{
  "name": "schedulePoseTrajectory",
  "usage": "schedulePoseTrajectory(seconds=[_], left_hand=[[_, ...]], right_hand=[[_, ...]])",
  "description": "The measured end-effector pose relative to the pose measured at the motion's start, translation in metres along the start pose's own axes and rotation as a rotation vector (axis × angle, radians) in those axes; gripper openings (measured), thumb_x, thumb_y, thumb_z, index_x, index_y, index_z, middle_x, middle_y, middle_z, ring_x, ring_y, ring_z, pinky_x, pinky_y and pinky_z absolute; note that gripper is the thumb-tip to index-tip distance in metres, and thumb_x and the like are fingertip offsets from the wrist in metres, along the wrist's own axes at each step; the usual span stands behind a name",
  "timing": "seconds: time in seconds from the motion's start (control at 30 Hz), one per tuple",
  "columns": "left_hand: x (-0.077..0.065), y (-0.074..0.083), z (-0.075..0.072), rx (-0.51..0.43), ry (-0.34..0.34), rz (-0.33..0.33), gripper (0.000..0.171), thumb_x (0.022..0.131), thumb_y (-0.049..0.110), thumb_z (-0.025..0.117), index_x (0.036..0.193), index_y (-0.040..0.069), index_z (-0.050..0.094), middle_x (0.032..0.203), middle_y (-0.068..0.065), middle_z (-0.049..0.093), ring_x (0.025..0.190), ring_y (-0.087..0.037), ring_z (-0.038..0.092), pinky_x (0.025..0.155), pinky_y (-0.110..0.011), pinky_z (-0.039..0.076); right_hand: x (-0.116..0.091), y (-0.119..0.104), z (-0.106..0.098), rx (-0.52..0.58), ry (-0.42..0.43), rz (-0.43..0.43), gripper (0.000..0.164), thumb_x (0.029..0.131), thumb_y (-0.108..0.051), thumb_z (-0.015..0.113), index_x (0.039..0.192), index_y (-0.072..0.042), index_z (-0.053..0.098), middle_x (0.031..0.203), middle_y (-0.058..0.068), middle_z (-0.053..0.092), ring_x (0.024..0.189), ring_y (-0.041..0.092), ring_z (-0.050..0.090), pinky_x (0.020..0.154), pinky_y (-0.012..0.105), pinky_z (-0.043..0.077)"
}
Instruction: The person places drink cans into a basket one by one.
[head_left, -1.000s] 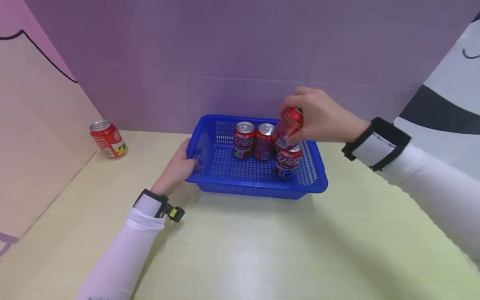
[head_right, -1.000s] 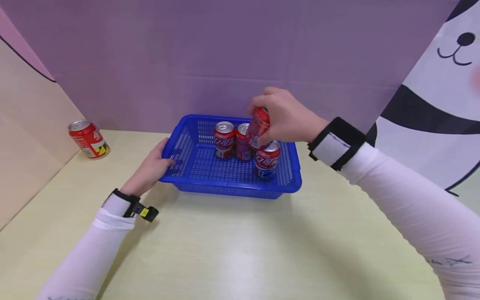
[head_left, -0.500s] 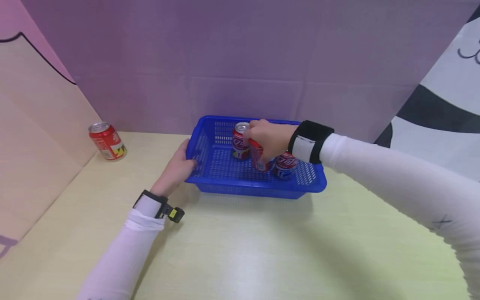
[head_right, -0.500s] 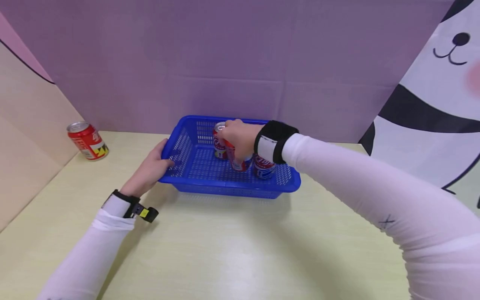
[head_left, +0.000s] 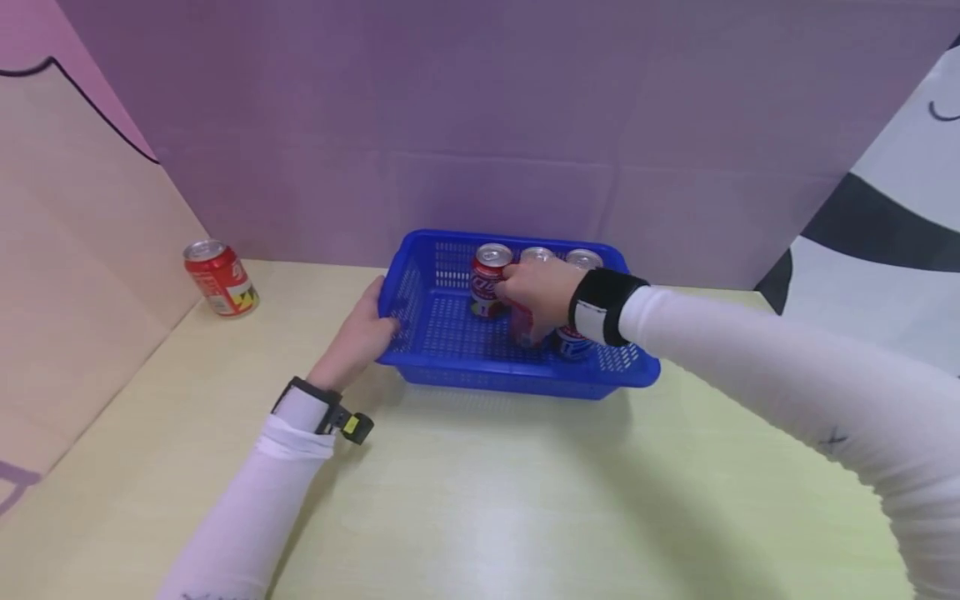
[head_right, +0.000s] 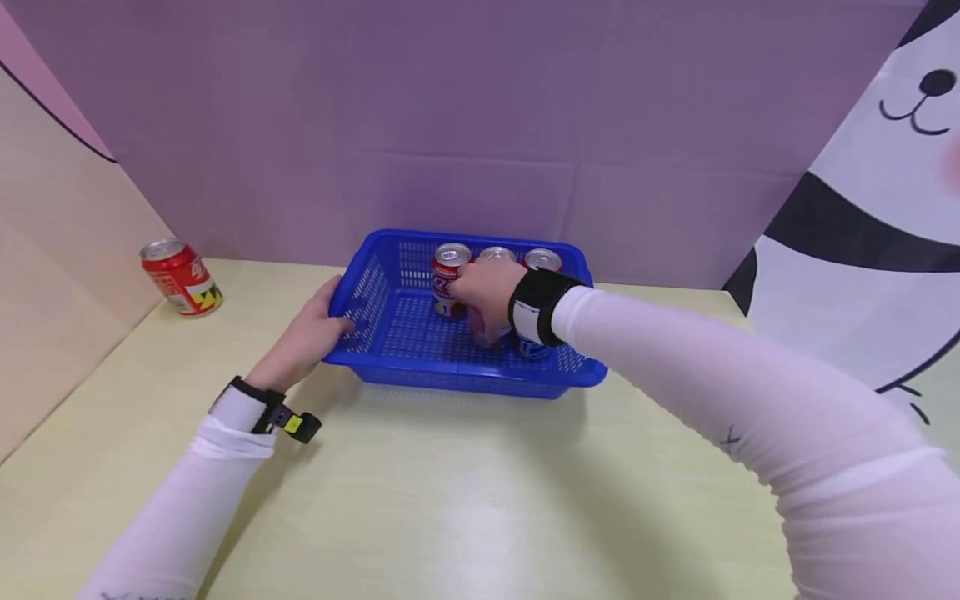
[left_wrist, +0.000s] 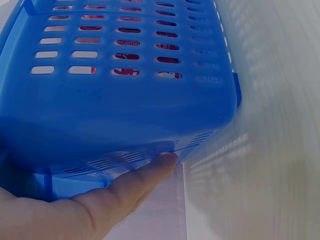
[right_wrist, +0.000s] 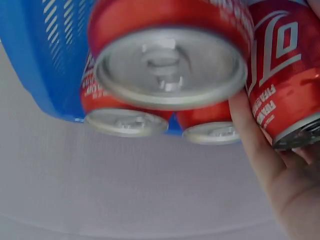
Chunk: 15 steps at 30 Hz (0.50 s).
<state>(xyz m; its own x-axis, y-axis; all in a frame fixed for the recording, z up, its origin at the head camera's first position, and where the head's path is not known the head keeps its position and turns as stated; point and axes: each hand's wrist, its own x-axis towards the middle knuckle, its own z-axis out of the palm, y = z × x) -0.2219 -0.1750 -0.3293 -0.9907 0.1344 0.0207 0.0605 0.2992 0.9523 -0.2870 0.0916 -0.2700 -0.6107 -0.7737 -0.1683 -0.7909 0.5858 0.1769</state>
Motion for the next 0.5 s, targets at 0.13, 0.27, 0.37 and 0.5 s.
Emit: schedulePoseTrajectory(seconds=[0.13,0.27,0.37,0.5], left_hand=[[0.000,0.002,0.001,0.005,0.004,0.000,0.075,0.090,-0.010,0.041,0.157,0.003,0.009,0.148,-0.027,0.034,0.123,-0.041,0.044,0.105,-0.052,0.036],[-0.001,0.002,0.001,0.006,0.003,-0.007,0.077,0.090,-0.010,0.041,0.157,0.004,0.006,0.149,-0.026,0.033,0.122,-0.041,0.044,0.104,-0.052,0.036],[-0.001,0.002,0.001,0.007,-0.001,-0.017,0.077,0.091,-0.009,0.041,0.157,0.005,0.004,0.150,-0.026,0.031,0.123,-0.041,0.044,0.104,-0.052,0.036],[-0.001,0.002,0.000,0.032,0.004,-0.028,0.079,0.091,-0.008,0.041,0.157,0.004,0.000,0.154,-0.026,0.024,0.128,-0.039,0.040,0.108,-0.052,0.031]], right_hand=[[-0.002,-0.002,0.005,-0.094,0.032,-0.037,0.058,0.056,-0.032,0.094,0.104,-0.010,0.069,0.108,0.010,0.066,0.096,0.031,0.054,0.081,0.048,0.048],[-0.003,-0.007,0.006,-0.161,0.038,0.005,0.057,0.057,-0.031,0.093,0.105,-0.012,0.070,0.108,0.008,0.068,0.100,0.031,0.053,0.081,0.050,0.049],[-0.002,-0.012,0.006,-0.223,0.033,0.030,0.052,0.061,-0.027,0.091,0.107,-0.012,0.071,0.110,0.009,0.067,0.105,0.032,0.051,0.081,0.052,0.050],[-0.002,-0.018,0.005,-0.295,0.028,0.040,0.048,0.066,-0.025,0.088,0.109,-0.011,0.072,0.113,0.013,0.064,0.108,0.034,0.050,0.081,0.051,0.051]])
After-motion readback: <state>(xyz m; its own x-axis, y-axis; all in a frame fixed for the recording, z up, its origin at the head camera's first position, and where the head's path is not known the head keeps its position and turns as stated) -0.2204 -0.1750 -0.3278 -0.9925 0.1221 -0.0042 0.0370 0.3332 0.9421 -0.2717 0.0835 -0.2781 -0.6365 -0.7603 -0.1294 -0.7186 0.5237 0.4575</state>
